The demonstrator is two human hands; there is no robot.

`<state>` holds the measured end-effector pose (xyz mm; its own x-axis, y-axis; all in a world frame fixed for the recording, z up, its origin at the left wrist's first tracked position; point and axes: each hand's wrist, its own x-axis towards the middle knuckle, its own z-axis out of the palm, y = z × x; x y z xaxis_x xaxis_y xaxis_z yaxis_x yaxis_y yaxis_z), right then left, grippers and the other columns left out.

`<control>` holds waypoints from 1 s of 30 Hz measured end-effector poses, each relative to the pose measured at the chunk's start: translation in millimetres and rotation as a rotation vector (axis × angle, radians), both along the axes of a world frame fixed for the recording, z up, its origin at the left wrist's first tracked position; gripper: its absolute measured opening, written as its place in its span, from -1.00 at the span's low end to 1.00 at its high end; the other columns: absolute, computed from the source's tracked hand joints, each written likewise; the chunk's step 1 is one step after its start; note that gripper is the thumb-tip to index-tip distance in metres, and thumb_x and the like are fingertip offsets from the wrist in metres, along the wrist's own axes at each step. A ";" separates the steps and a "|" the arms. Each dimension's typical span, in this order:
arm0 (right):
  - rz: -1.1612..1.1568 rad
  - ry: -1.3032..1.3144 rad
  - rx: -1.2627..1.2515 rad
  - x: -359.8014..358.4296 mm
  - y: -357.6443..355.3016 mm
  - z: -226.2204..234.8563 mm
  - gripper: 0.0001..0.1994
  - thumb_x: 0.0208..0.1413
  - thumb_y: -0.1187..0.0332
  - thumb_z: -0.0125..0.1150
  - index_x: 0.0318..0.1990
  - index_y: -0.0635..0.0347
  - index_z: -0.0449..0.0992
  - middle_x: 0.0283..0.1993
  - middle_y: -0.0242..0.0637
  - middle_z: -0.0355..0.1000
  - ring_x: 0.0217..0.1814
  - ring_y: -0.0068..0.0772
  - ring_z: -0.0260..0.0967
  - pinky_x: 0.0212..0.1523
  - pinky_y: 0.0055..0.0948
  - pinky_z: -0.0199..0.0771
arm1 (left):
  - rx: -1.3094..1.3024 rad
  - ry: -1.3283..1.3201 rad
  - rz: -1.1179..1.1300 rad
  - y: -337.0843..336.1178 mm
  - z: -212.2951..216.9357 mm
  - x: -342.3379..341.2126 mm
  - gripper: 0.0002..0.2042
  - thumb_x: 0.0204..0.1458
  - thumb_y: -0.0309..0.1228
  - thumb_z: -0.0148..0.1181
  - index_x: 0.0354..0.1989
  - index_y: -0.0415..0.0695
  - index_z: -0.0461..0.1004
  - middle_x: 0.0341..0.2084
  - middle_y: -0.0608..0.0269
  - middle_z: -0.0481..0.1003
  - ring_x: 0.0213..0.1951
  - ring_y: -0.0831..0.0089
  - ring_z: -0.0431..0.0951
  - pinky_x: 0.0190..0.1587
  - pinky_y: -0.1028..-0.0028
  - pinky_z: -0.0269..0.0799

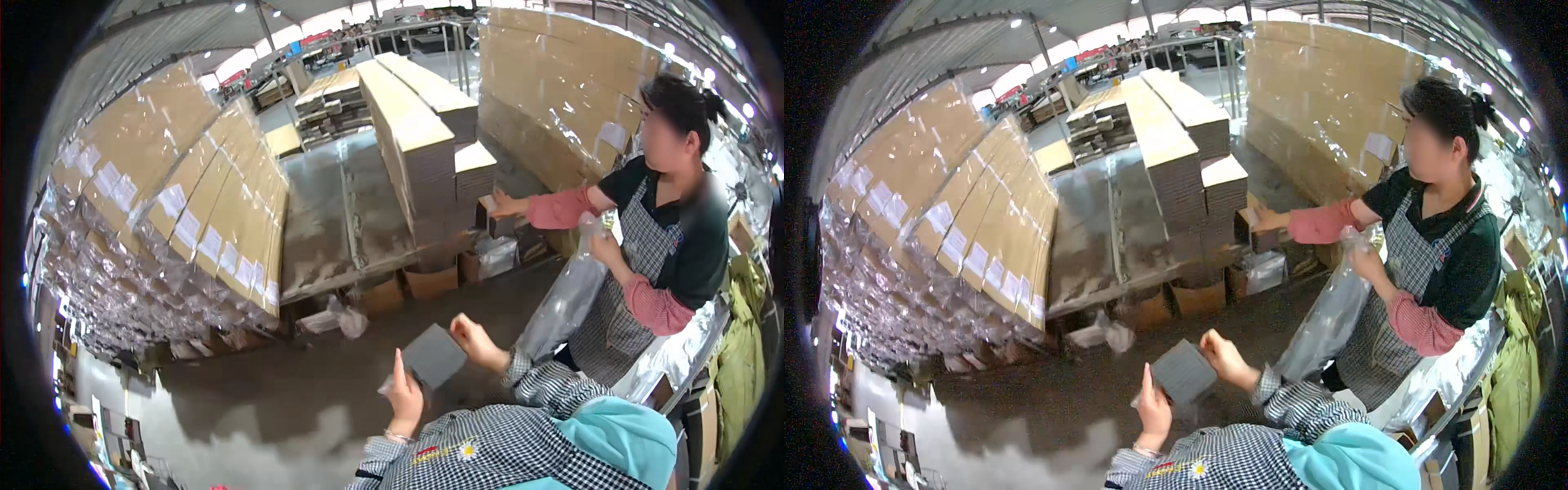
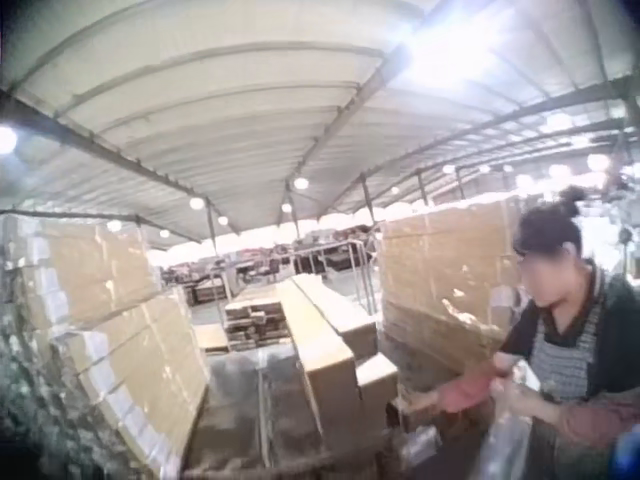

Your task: Placing long rectangular materials into plastic sleeves and stacking them on a table in a manufacturing facility.

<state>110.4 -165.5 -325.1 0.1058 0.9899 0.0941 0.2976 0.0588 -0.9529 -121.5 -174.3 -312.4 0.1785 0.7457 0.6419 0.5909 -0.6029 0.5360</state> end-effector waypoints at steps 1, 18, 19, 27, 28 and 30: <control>-0.053 -0.039 -0.018 -1.7 9.6 15.1 -0.90 0.26 0.50 0.11 -0.15 0.19 0.33 -0.33 -0.14 0.41 -0.31 -0.36 0.43 -0.26 -0.35 0.45 | -0.424 -0.092 -0.090 -3.2 20.0 -9.4 -0.50 0.24 -0.57 -0.07 0.38 -0.11 0.27 -0.41 0.06 0.58 -0.46 0.35 0.61 -0.39 0.42 0.47; 0.064 -0.141 0.222 -128.8 -2.6 -59.5 0.25 -0.35 0.20 0.66 0.42 0.35 -0.19 0.39 0.07 0.01 0.47 0.06 -0.03 0.46 -0.10 -0.05 | -0.622 -0.643 -0.688 46.6 230.2 -84.7 -0.85 0.16 -0.45 0.27 -0.34 -0.31 0.61 -0.45 0.16 0.65 -0.55 0.62 0.44 -0.38 0.50 0.45; 0.098 -0.157 0.243 -145.1 1.2 -54.3 0.09 -0.38 0.23 0.65 0.36 0.34 0.08 0.27 0.05 0.18 0.36 0.07 0.14 0.36 -0.06 0.14 | -0.585 -0.735 -0.782 38.5 273.7 -94.2 -0.83 0.16 -0.42 0.28 -0.29 -0.33 0.60 -0.43 0.09 0.65 -0.54 0.61 0.44 -0.31 0.47 0.51; 0.127 0.270 0.230 -238.2 71.9 -53.3 0.13 -0.40 0.42 0.65 0.43 0.23 0.05 0.23 -0.11 0.22 0.34 -0.08 0.16 0.31 -0.14 0.27 | -0.053 -0.922 -0.643 55.9 355.3 -181.1 -0.26 0.29 -0.35 0.06 0.52 -0.19 -0.23 -0.04 -0.20 0.54 -0.69 0.87 0.14 -0.65 0.76 0.11; 0.109 0.335 0.248 -234.4 100.8 -37.5 0.14 -0.41 0.44 0.64 0.44 0.22 0.05 0.23 -0.13 0.23 0.34 -0.10 0.17 0.31 -0.15 0.29 | -0.089 -1.009 -0.564 76.9 327.8 -200.8 -0.33 0.28 -0.43 0.06 0.50 -0.16 -0.10 -0.01 -0.10 0.55 -0.67 0.86 0.15 -0.64 0.78 0.06; 0.267 0.404 0.231 -249.2 159.1 42.4 0.20 -0.33 0.61 0.55 0.51 0.16 -0.14 0.38 -0.14 0.13 0.46 -0.10 0.10 0.45 -0.14 0.18 | -0.033 -0.910 -0.116 76.8 298.3 -253.0 -0.60 0.31 -0.46 -0.07 0.31 -0.23 0.31 -0.23 0.24 0.56 -0.55 0.86 0.18 -0.54 0.76 0.02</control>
